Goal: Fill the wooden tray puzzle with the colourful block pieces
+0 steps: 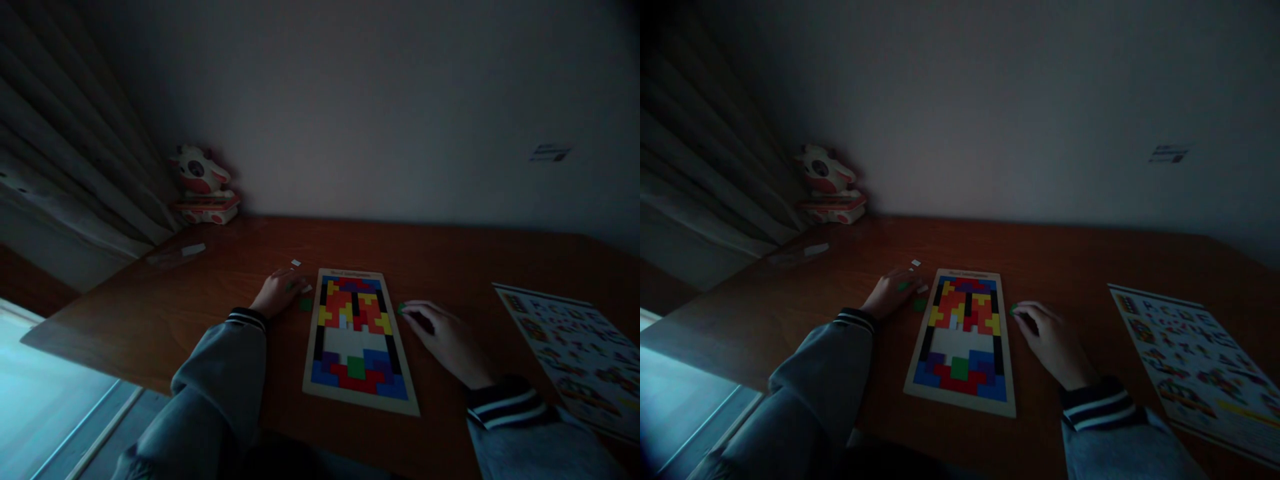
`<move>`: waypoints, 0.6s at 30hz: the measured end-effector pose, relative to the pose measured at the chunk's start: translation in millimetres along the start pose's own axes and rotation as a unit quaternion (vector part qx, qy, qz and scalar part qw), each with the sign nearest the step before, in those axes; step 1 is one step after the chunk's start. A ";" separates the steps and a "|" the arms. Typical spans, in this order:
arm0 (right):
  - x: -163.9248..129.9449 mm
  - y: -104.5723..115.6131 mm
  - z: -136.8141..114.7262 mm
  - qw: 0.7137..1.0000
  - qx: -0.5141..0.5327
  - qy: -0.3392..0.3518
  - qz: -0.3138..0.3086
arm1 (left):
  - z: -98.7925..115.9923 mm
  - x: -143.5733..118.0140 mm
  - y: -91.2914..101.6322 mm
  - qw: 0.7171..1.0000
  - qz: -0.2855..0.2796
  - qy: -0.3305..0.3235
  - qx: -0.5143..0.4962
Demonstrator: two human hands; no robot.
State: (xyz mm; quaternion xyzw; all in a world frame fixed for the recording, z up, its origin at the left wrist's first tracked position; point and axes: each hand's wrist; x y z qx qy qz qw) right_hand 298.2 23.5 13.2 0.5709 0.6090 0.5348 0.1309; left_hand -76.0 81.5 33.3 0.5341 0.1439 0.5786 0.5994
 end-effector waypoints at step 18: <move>1.8 1.5 -4.8 1.000 0.000 0.000 -0.011 | 83.1 -17.5 -20.7 0.952 -0.114 -0.282 -0.039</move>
Point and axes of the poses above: each hand's wrist, its own x-axis towards the middle knuckle, its own y-axis out of the back of the hand, z = x × y, and after that the axes turned 5 degrees about y, right-handed
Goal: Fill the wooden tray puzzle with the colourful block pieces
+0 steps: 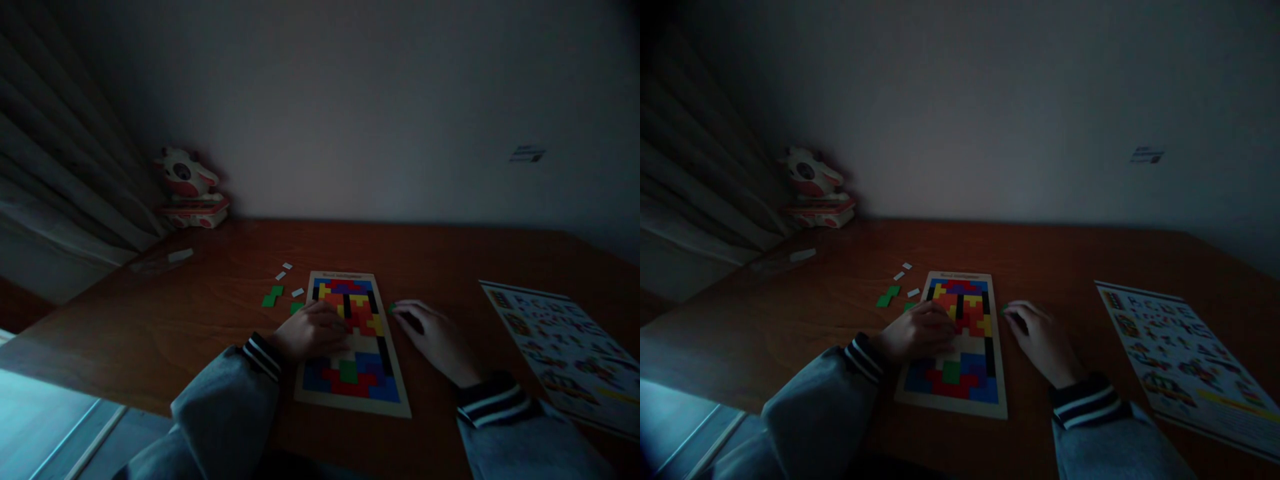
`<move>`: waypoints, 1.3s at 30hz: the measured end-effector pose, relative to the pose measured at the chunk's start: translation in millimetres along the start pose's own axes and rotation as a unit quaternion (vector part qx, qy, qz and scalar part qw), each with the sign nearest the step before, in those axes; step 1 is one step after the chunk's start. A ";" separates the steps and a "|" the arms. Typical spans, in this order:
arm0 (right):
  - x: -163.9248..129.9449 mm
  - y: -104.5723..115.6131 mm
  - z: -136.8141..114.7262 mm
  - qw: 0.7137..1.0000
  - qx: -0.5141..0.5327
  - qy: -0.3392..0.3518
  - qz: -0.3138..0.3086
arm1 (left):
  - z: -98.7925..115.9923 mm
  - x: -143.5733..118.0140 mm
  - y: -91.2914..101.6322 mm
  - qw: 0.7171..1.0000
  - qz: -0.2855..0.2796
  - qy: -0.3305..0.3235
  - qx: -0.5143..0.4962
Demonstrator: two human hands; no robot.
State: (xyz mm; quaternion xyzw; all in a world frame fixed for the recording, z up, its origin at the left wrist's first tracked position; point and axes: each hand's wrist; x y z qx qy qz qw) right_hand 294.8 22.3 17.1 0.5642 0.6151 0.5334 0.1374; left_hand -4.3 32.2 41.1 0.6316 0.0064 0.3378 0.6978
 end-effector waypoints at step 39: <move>-2.7 -3.3 5.8 1.000 0.000 -0.008 -0.004 | -68.5 -49.4 35.0 0.970 0.047 0.216 0.105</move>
Point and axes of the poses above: each hand's wrist, its own x-axis towards the middle knuckle, its own y-axis out of the back of the hand, z = x × y, and after that the axes turned 5 degrees about y, right-handed
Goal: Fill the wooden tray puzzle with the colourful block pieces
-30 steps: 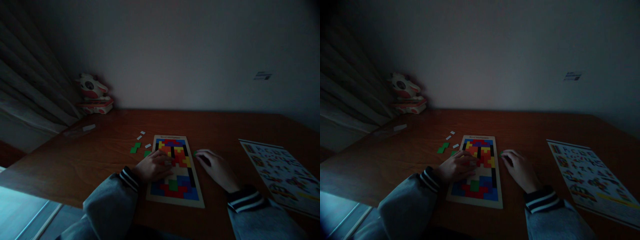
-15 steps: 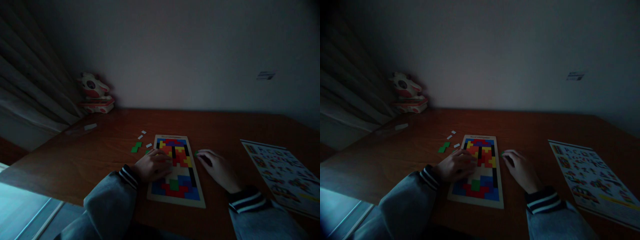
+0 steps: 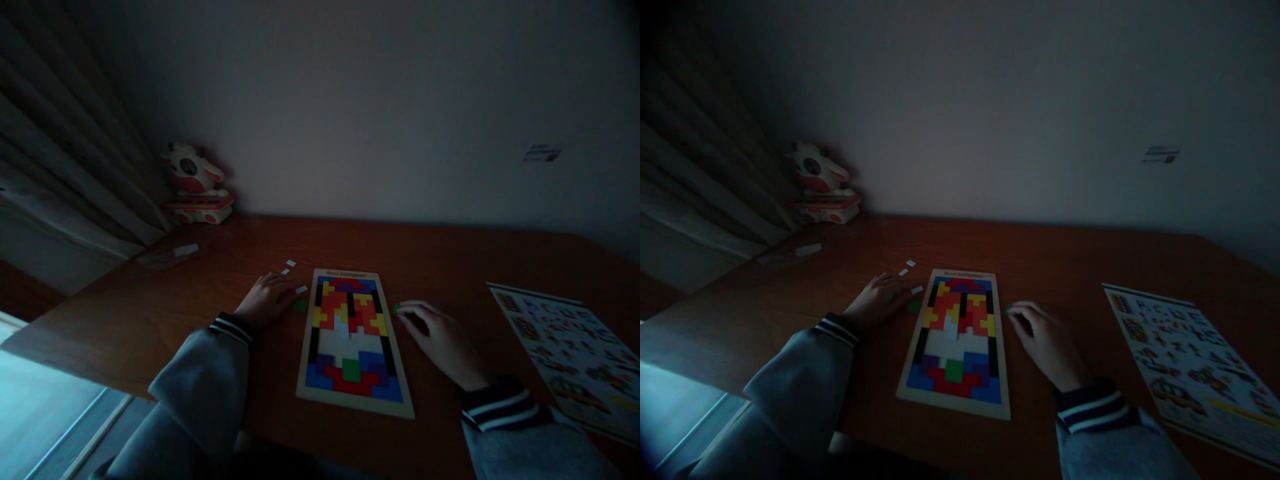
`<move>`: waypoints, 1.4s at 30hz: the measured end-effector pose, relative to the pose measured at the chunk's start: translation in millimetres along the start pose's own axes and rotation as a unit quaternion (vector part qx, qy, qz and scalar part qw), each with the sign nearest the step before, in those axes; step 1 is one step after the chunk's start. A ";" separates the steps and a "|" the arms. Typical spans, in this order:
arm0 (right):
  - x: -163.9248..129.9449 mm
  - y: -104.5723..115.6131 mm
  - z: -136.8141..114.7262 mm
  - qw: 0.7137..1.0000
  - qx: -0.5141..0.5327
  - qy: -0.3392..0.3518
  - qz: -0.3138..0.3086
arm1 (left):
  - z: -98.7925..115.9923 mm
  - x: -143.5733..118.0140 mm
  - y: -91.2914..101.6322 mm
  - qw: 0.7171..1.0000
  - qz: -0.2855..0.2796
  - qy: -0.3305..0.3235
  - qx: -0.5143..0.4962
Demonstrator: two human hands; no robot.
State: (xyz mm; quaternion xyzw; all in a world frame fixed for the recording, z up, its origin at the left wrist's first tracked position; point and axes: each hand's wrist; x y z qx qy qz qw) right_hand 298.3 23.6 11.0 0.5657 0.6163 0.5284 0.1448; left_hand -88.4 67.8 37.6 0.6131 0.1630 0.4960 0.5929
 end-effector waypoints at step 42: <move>1.7 1.5 -2.6 1.000 0.004 0.006 0.005 | 66.2 18.2 -4.3 0.977 -0.055 -0.087 -0.188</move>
Point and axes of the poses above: each hand's wrist, its own x-axis towards the middle knuckle, its own y-axis out of the back of the hand, z = x × y, and after that the axes turned 5 degrees about y, right-handed
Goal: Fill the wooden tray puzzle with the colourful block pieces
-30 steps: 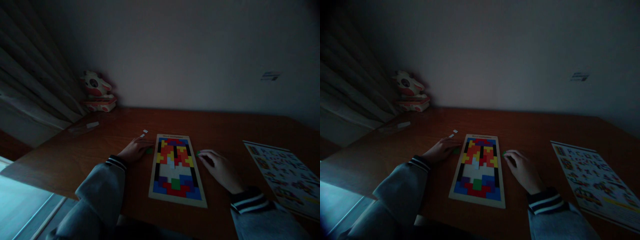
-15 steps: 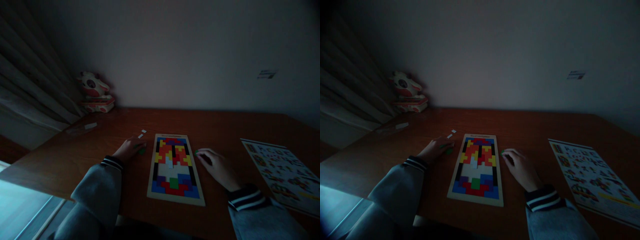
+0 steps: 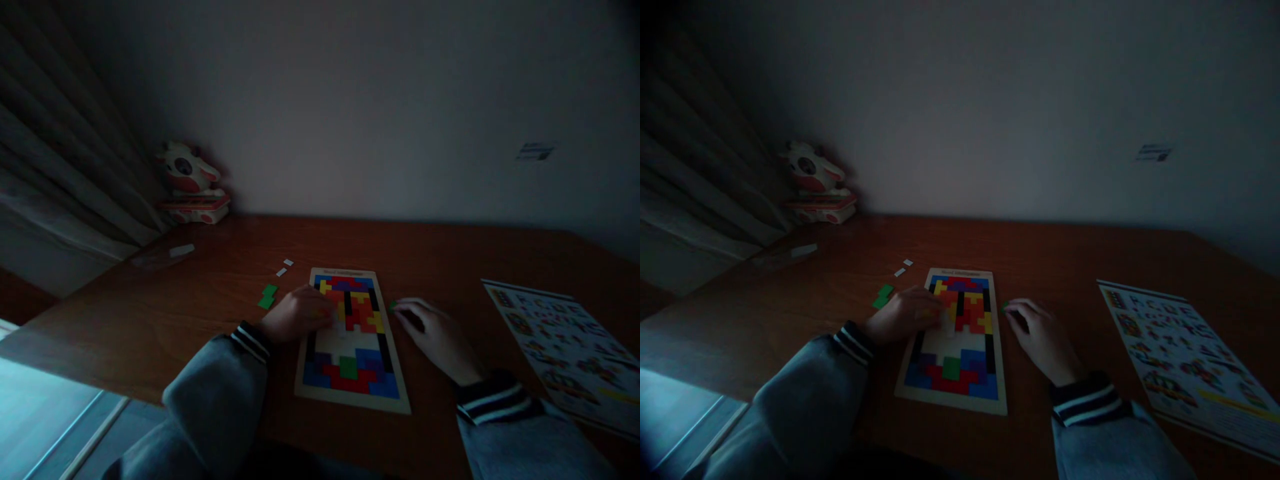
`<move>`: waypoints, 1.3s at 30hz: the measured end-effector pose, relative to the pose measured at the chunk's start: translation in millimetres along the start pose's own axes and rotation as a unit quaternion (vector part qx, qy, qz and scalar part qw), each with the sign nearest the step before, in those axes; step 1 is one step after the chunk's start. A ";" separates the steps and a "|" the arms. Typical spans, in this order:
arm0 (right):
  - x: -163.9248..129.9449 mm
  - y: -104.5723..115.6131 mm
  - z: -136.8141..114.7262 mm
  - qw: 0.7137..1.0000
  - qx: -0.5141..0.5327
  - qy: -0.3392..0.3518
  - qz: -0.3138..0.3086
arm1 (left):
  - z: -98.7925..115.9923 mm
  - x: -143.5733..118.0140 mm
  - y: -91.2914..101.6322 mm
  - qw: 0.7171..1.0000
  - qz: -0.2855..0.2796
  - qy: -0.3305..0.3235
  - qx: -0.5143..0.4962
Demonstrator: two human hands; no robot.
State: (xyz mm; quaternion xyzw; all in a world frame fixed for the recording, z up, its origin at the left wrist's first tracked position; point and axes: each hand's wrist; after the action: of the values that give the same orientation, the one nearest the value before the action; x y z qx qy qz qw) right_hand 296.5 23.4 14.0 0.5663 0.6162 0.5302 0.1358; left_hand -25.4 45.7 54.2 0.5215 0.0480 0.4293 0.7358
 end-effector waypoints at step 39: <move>0.5 1.7 -3.4 1.000 0.002 -0.002 0.007 | 38.3 3.2 -24.1 0.975 -0.049 -0.188 0.111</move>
State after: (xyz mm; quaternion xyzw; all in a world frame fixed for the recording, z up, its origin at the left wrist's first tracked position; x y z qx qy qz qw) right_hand 294.7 21.8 16.9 0.5720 0.6127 0.5292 0.1321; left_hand 10.4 18.0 53.2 0.6681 -0.0189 0.2790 0.6895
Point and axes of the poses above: each hand's wrist, its own x-axis towards the middle knuckle, its own y-axis out of the back of the hand, z = x × y, and after that the axes turned 5 degrees about y, right-handed
